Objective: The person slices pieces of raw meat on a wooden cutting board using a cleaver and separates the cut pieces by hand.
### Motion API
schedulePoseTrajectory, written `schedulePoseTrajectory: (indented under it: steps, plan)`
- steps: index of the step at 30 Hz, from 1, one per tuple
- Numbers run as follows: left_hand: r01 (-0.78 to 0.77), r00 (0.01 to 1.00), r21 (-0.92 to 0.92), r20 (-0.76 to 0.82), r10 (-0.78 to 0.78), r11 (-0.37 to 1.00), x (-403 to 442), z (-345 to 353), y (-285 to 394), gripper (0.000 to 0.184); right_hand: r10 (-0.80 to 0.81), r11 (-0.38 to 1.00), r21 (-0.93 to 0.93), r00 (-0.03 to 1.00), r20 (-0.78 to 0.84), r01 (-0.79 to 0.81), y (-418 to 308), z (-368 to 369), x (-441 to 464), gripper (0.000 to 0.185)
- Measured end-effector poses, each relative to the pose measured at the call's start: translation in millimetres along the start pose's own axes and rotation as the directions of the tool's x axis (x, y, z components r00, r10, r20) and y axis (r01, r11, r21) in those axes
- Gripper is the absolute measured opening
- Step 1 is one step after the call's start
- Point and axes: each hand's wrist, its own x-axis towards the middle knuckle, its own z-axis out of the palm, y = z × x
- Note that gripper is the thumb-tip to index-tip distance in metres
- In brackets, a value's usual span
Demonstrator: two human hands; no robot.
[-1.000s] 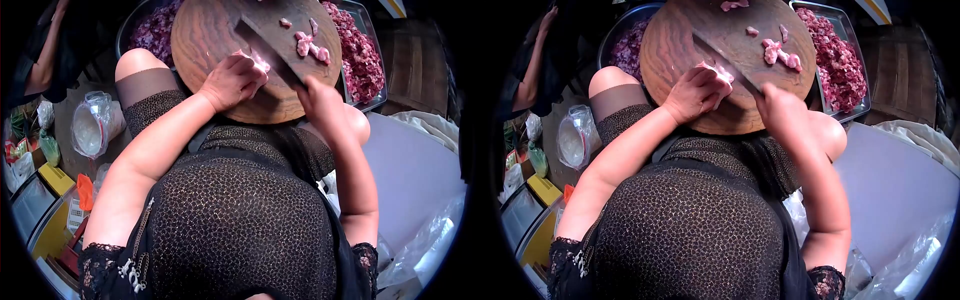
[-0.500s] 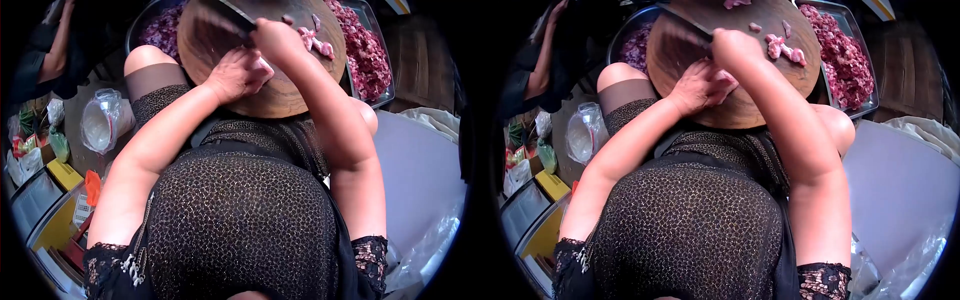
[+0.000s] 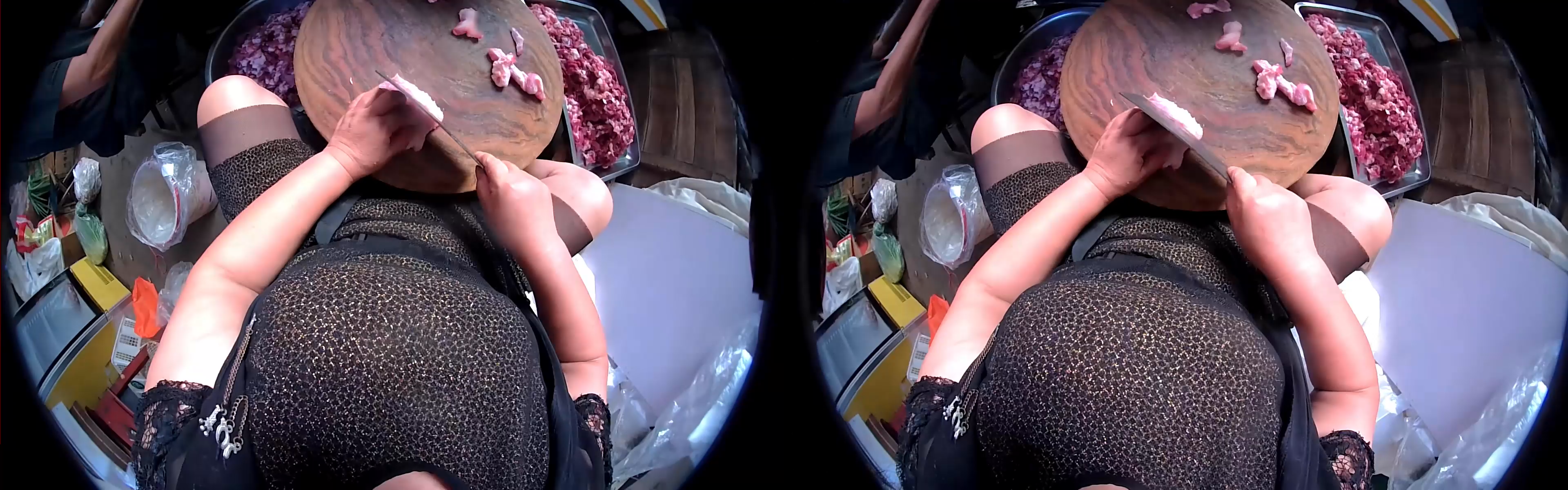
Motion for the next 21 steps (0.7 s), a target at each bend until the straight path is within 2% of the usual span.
schedulePoseTrajectory:
  steps: [4, 6, 9, 16, 18, 21]
  plan:
    - [-0.020, 1.000, -0.009, -0.010, 0.019, 1.000, 2, 1, -2, 0.030, 0.000, 0.999, -0.039, 0.997, 0.083, 0.003, -2, 4, 4, 0.010]
    - [0.006, 1.000, 0.014, -0.020, -0.006, 1.000, 3, -1, 1, 0.028, 0.114, 0.993, -0.033, 0.940, 0.321, -0.109, -1, 5, 10, 0.013]
    - [0.032, 0.999, 0.015, -0.014, -0.032, 0.999, 0, 2, -3, 0.027, 0.123, 0.991, -0.009, 0.904, 0.409, -0.130, 6, 3, 25, 0.016]
    - [0.019, 0.998, -0.023, -0.060, -0.021, 1.000, 8, -3, 1, 0.023, 0.066, 0.993, 0.046, 0.857, 0.511, -0.105, 4, -1, 72, 0.017]
    - [0.006, 0.995, -0.037, -0.102, -0.009, 0.999, 10, -3, 3, 0.024, 0.093, 0.991, 0.022, 0.818, 0.567, -0.129, -8, -3, 91, 0.011]
    - [-0.033, 0.999, -0.051, -0.036, 0.032, 0.998, 1, 4, -3, 0.029, 0.028, 0.996, 0.056, 0.848, 0.529, -0.068, -15, 25, 113, 0.015]
